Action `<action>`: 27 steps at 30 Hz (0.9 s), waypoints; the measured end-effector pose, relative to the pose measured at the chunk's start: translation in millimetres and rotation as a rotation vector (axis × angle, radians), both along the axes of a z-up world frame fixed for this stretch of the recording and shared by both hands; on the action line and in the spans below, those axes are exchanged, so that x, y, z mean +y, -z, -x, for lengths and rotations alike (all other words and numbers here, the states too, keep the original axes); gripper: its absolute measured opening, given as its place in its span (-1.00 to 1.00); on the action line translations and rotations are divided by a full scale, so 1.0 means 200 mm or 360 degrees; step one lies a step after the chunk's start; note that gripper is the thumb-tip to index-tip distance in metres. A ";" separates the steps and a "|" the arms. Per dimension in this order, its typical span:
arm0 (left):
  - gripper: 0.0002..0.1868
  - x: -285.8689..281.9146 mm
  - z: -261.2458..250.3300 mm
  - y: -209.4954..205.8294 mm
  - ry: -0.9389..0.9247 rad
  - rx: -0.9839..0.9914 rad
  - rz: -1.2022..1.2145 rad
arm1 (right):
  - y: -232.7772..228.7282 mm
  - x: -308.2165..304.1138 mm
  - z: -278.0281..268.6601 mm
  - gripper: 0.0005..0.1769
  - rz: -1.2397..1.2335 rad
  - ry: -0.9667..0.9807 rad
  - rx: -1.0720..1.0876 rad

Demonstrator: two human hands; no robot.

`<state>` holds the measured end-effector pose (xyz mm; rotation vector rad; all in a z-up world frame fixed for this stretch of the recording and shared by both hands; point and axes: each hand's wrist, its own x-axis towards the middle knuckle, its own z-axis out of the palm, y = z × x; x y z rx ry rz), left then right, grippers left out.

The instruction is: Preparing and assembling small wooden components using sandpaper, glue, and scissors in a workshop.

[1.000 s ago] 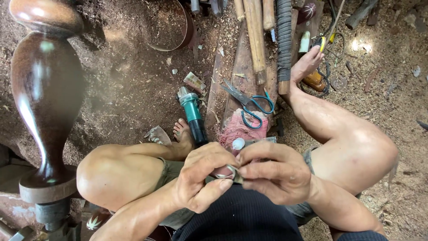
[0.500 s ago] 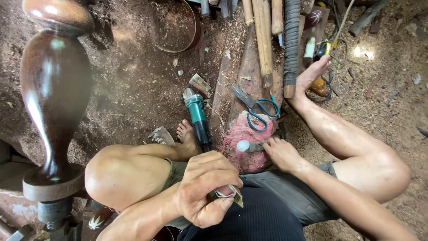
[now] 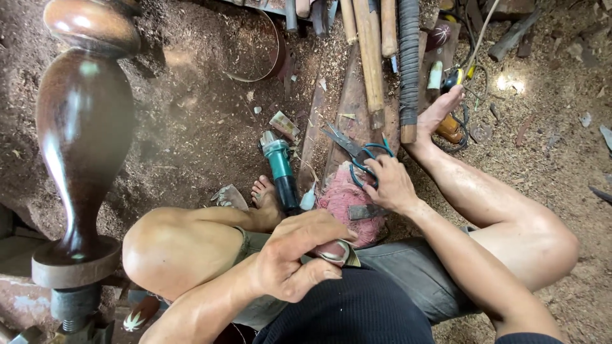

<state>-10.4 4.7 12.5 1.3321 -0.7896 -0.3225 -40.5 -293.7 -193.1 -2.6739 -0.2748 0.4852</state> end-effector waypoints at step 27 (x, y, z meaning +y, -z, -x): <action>-0.47 0.01 -0.05 -0.06 -0.0070 0.0216 -0.0300 | -1.01 -0.05 -0.04 0.10 -0.1143 -0.0316 -0.0450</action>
